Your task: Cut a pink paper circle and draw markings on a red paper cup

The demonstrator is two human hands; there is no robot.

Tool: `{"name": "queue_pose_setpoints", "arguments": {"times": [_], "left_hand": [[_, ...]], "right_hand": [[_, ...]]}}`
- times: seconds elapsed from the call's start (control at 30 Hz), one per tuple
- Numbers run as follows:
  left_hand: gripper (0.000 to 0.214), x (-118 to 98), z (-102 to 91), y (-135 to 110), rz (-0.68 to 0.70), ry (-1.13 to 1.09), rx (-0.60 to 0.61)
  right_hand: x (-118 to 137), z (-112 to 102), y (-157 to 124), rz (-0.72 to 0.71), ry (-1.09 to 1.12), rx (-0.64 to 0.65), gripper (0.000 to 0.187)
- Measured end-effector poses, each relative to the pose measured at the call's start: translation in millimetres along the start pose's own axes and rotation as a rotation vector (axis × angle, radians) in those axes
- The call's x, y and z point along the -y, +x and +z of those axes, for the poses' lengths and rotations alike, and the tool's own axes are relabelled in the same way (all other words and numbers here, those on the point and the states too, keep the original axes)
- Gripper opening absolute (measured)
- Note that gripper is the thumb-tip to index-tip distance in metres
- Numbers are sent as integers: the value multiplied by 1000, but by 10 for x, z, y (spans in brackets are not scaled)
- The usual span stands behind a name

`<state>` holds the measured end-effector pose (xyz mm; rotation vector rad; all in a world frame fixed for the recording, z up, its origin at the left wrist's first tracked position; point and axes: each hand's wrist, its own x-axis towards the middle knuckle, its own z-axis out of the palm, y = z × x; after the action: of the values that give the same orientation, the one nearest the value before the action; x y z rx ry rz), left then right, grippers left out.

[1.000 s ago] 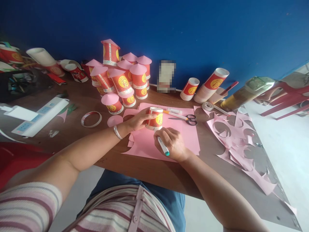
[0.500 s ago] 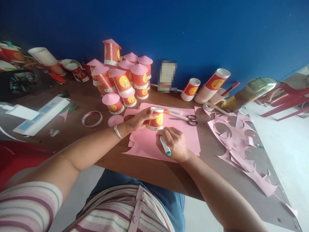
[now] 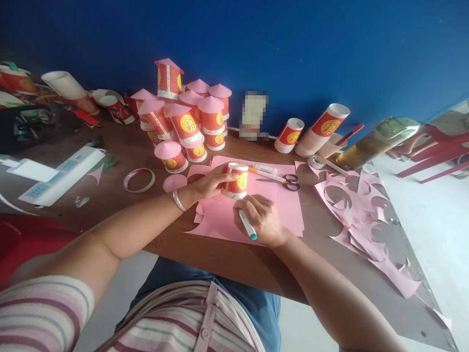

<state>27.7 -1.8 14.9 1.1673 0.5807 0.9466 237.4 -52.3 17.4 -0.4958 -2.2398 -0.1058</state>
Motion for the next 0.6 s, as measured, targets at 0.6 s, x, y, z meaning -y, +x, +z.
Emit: {"name": "queue_pose_setpoints", "arguments": {"times": [0.6], "left_hand": [[44,-45,34,-13,-31,-2,-7]], "right_hand": [[-6,32,-1,3,-29,0,23]]}}
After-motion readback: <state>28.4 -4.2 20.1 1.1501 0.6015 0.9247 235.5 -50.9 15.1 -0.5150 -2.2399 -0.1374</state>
